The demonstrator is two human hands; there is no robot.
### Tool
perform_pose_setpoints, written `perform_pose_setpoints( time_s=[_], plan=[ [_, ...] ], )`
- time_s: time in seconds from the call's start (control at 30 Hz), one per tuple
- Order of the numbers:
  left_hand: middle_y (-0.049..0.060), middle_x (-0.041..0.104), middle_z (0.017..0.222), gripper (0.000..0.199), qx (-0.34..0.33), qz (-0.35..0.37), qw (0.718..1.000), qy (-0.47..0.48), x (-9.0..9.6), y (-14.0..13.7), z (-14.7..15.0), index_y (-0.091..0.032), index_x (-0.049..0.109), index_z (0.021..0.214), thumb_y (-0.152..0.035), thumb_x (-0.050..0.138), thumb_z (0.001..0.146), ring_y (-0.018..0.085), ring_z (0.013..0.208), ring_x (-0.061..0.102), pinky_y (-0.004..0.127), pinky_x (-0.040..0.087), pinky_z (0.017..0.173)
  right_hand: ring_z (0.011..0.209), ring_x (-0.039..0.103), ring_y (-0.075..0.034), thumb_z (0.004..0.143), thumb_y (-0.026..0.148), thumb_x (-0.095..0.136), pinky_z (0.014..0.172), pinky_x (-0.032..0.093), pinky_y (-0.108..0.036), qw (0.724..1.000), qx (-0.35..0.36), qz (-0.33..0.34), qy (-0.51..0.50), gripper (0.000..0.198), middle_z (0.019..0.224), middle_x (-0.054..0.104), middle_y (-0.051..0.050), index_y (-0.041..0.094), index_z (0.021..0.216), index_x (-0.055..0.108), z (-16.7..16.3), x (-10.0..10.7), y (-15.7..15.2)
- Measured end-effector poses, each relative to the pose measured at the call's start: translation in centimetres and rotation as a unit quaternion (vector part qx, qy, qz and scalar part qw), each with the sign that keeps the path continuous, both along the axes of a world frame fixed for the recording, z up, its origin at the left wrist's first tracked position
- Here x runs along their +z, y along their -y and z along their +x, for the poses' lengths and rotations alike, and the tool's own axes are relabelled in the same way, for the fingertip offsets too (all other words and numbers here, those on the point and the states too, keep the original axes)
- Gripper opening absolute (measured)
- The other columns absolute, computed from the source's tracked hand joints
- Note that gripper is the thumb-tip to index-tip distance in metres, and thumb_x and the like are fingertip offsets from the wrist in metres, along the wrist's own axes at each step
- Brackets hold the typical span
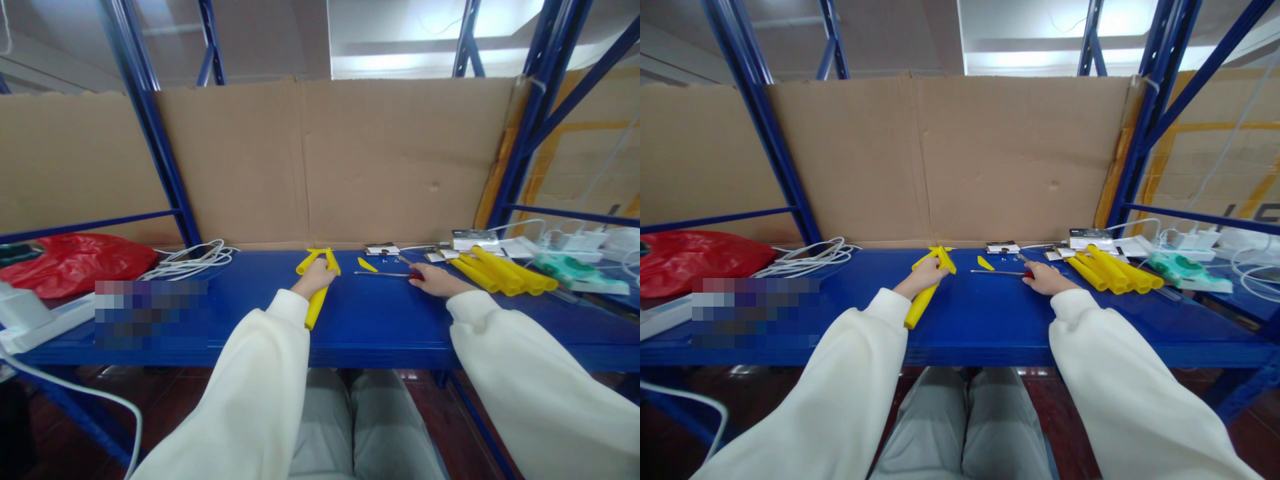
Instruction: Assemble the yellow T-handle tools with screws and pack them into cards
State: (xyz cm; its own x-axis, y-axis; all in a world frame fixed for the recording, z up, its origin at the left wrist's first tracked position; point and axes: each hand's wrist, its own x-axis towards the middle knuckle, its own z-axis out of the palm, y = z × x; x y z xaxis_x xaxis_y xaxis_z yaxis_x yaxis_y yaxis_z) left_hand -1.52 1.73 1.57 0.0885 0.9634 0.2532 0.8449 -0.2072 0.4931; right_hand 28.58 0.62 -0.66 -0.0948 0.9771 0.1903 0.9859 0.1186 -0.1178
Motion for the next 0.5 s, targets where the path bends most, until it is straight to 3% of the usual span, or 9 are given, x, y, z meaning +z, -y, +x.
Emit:
perform_pose_setpoints(
  time_s=[0.27,0.4,0.5],
  plan=[
    [0.009,0.073,0.084,0.015,0.012,-0.042,0.996,0.078,0.2,0.1,0.1,-0.01,0.07,0.088,-0.02,0.06,0.087,0.019,0.077,0.071,0.021,0.053,0.061,0.117,0.063,-0.032,0.09,0.029,0.055,0.1,0.049,-0.046,1.0,0.008,0.01,-0.004,0.046,0.131,0.064,-0.016,0.019,0.134,0.058,0.2,-0.3,-0.4],
    [0.006,0.07,0.079,0.022,0.022,-0.099,0.977,0.188,0.6,0.7,0.3,-0.01,0.065,0.107,-0.019,0.057,0.089,0.014,0.059,0.067,0.019,0.05,0.05,0.114,0.064,-0.03,0.09,0.032,0.053,0.098,0.051,-0.043,1.0,0.007,0.018,0.007,0.043,0.128,0.066,-0.014,0.02,0.131,0.06,0.3,-0.4,-0.4],
    [0.006,0.069,0.087,0.04,0.016,-0.113,0.962,0.249,0.8,1.1,0.4,-0.009,0.056,0.128,-0.013,0.056,0.088,0.009,0.054,0.062,0.018,0.048,0.048,0.112,0.065,-0.03,0.089,0.032,0.054,0.097,0.051,-0.043,1.0,0.012,0.022,0.002,0.042,0.126,0.067,-0.014,0.02,0.129,0.061,0.3,-0.4,-0.3]
  ],
)
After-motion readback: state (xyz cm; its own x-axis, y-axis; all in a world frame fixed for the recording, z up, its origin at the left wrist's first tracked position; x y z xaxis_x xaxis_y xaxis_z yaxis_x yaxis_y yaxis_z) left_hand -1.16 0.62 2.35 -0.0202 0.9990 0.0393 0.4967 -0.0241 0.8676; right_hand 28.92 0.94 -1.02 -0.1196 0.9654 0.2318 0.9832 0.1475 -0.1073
